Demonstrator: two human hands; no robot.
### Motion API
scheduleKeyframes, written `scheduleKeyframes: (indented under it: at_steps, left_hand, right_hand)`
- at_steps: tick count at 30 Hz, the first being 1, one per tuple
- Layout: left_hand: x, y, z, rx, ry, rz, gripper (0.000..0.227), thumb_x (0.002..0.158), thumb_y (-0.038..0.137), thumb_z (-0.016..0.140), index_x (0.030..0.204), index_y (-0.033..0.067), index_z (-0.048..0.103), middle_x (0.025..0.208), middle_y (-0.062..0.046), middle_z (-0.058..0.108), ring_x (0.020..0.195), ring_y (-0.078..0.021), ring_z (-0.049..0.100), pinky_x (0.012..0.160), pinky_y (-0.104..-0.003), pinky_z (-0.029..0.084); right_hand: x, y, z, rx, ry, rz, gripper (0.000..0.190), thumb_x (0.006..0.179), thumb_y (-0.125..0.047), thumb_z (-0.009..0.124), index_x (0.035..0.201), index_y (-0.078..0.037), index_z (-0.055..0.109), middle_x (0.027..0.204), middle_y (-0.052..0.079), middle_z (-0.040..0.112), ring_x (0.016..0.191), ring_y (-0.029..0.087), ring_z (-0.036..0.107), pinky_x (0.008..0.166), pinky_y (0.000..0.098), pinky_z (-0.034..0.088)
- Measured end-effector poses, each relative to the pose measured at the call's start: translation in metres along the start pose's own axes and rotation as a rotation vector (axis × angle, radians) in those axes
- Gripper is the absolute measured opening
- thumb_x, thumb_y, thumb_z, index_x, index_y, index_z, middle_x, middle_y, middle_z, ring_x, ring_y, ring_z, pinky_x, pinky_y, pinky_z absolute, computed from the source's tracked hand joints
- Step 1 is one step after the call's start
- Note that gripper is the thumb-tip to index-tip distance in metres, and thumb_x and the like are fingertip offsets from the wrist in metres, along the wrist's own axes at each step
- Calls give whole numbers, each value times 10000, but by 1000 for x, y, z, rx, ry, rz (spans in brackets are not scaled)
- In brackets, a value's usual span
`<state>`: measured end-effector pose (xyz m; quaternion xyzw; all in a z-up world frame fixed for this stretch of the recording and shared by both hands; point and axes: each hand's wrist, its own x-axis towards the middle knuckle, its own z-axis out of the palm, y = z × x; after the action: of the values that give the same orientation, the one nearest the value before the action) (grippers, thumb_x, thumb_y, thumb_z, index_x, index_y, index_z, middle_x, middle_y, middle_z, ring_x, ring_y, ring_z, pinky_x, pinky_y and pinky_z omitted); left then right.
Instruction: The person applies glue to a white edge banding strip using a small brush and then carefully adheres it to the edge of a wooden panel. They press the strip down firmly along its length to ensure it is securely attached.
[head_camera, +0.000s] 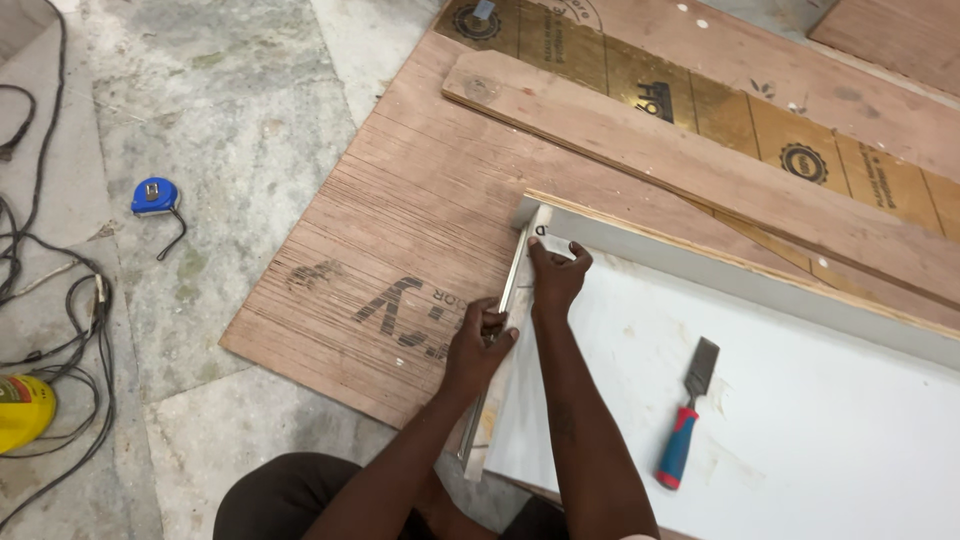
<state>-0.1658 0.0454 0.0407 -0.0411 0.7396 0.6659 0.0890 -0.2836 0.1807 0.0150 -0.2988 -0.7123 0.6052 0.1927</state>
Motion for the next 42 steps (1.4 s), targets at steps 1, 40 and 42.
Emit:
scheduleKeyframes:
  at_steps: [1, 40, 42]
  left_hand:
    - [-1, 2, 0, 4, -3, -20, 589, 900, 203, 735, 1410, 93, 463, 1232, -109, 694, 1125, -211, 691, 930, -353, 569]
    - [-4, -16, 0, -128, 41, -64, 718, 876, 238, 788, 1467, 53, 423, 1235, -139, 675, 1094, -212, 684, 923, -350, 566]
    - [-12, -24, -3, -104, 32, -82, 701, 869, 241, 805, 1436, 33, 449, 1225, -157, 670, 1096, -222, 686, 911, -351, 574]
  right_hand:
    - [13, 1, 7, -18, 28, 24, 871, 731, -373, 935, 1336, 49, 470, 1033, 162, 660, 946, 211, 631, 821, 318, 539]
    - [-88, 2, -68, 152, -359, 339, 954, 800, -373, 832, 1470, 2, 265, 1289, 193, 603, 1149, 254, 607, 895, 460, 569]
    - [-106, 2, -80, 112, -381, 341, 965, 804, -384, 826, 1489, 3, 266, 1293, 203, 599, 1155, 273, 606, 899, 469, 564]
